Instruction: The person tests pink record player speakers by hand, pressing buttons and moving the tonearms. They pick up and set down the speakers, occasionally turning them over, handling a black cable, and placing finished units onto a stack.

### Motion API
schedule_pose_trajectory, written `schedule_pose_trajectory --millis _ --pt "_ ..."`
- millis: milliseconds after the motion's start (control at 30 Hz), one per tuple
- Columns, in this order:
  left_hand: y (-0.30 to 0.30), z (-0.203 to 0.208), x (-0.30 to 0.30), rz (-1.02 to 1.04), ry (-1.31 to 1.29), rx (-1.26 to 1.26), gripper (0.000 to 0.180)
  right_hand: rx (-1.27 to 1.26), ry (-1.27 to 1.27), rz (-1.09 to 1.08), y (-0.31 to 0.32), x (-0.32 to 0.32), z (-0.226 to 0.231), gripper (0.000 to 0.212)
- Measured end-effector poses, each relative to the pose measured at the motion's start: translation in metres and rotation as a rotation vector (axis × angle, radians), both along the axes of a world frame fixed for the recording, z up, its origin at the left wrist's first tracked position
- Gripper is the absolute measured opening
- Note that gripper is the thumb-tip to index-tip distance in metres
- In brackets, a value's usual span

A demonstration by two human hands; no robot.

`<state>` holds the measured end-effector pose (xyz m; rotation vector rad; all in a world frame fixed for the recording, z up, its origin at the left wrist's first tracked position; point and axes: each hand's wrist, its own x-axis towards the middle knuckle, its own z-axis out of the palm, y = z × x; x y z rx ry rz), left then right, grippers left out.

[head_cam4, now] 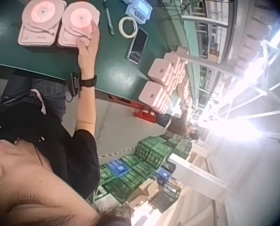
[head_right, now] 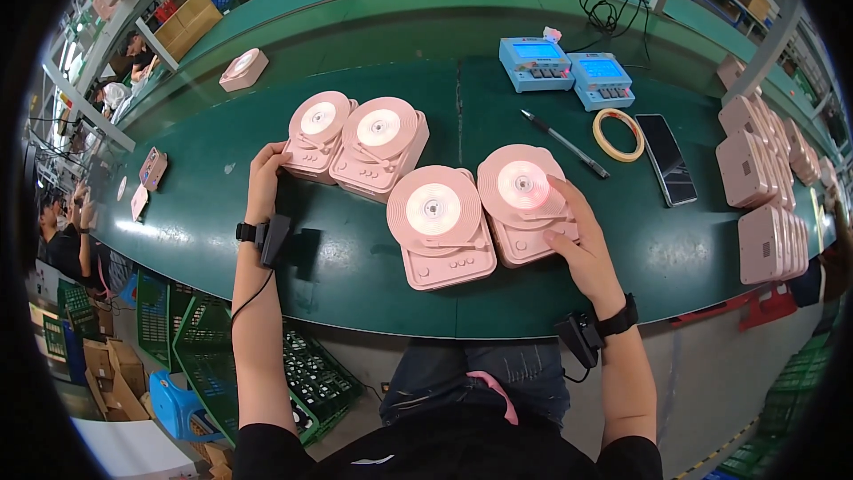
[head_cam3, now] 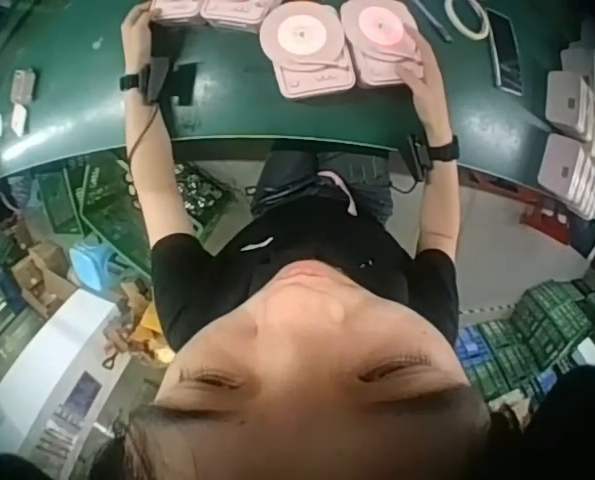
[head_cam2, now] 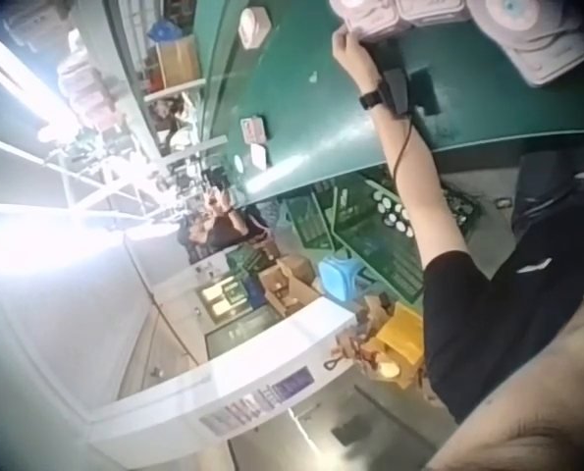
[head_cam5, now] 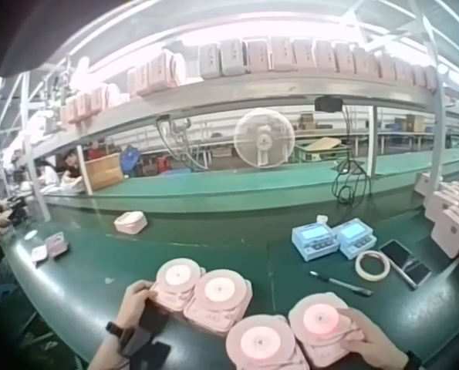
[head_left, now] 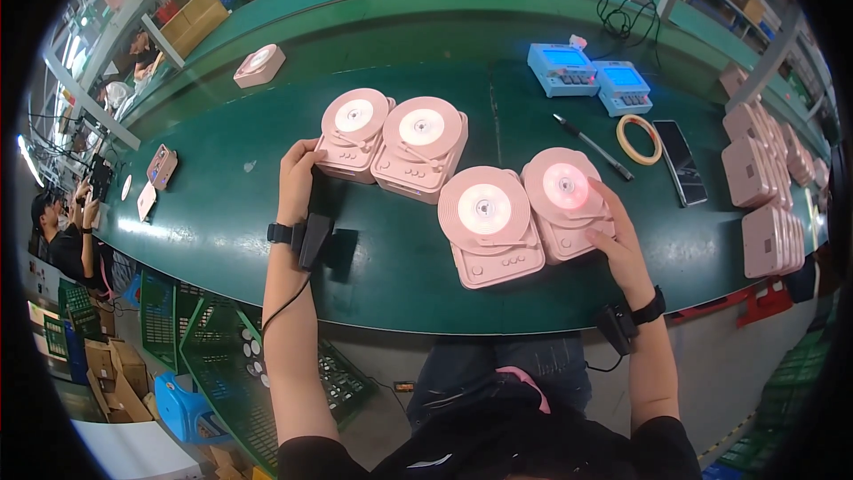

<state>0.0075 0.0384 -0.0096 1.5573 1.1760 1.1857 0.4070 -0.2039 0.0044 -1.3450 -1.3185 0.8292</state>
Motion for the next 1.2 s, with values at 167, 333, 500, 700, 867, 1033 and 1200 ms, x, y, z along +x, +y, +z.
schedule_pose_trajectory --millis 167,333,500,700,867,1033,1200 --pt "0.0 0.002 0.003 0.03 0.009 -0.014 0.02 0.006 0.014 0.01 0.002 0.003 -0.004 0.062" --pt "-0.003 0.001 -0.006 0.033 0.013 0.049 0.019 0.03 -0.026 0.017 0.002 0.001 -0.005 0.061" --pt "0.003 -0.012 0.004 0.076 0.041 0.106 0.019 0.044 0.037 0.046 -0.001 0.002 -0.008 0.061" --pt "0.006 -0.017 0.007 0.075 0.036 0.162 0.023 0.031 -0.007 -0.006 -0.002 0.006 -0.01 0.063" --pt "0.004 -0.014 -0.002 0.057 0.03 0.149 0.025 0.132 -0.238 -0.124 -0.004 0.006 -0.008 0.063" --pt "0.007 -0.017 -0.004 -0.012 -0.024 0.086 0.025 0.438 -0.689 0.077 -0.01 0.001 0.015 0.04" --pt "0.006 -0.015 -0.004 -0.015 -0.005 0.091 0.027 0.411 -0.718 0.19 -0.01 0.002 0.011 0.032"
